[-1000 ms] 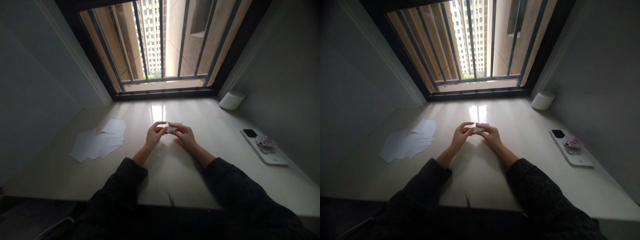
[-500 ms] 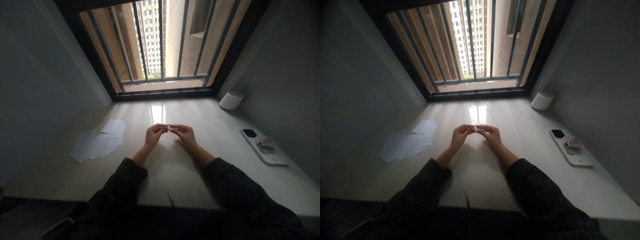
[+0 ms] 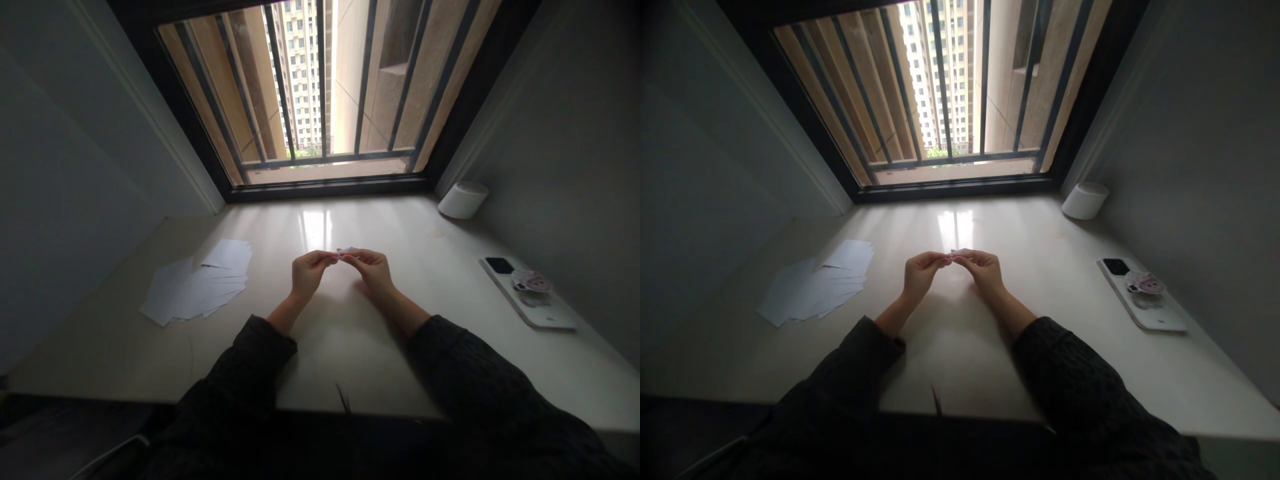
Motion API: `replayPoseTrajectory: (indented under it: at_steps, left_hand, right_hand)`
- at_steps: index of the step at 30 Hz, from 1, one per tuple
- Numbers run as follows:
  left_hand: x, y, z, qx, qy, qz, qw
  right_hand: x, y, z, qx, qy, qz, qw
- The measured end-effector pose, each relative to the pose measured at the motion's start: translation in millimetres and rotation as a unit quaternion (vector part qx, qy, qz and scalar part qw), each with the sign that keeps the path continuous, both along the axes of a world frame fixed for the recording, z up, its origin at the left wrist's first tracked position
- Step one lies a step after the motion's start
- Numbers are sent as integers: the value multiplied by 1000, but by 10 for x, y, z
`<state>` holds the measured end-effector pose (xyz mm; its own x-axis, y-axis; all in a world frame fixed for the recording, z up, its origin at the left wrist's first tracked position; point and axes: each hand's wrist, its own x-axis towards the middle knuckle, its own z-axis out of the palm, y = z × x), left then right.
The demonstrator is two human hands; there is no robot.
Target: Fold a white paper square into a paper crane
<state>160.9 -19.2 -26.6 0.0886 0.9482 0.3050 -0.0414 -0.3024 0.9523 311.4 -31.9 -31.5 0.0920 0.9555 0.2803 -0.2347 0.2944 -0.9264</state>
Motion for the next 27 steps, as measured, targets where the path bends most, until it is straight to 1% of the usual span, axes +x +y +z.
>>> replayPoseTrajectory:
  at_steps: [6, 13, 16, 21, 27]
  left_hand:
    - [28, -38, -6, -29, -34, -2, 999]
    - [10, -2, -39, -10, -11, 17, 1000]
    - [7, 11, -50, -14, -18, 29, 999]
    - [19, 0, -45, -36, -61, 32, 997]
    - [14, -4, -32, -45, -38, 31, 998]
  right_hand:
    - [9, -2, 5, -3, -20, -8, 1000]
    - [9, 14, -15, -2, -21, 5, 1000]
    - [19, 26, -31, -22, -19, -8, 1000]
    - [25, 19, -23, -50, -31, -25, 998]
    - [29, 34, -65, -43, -35, -38, 998]
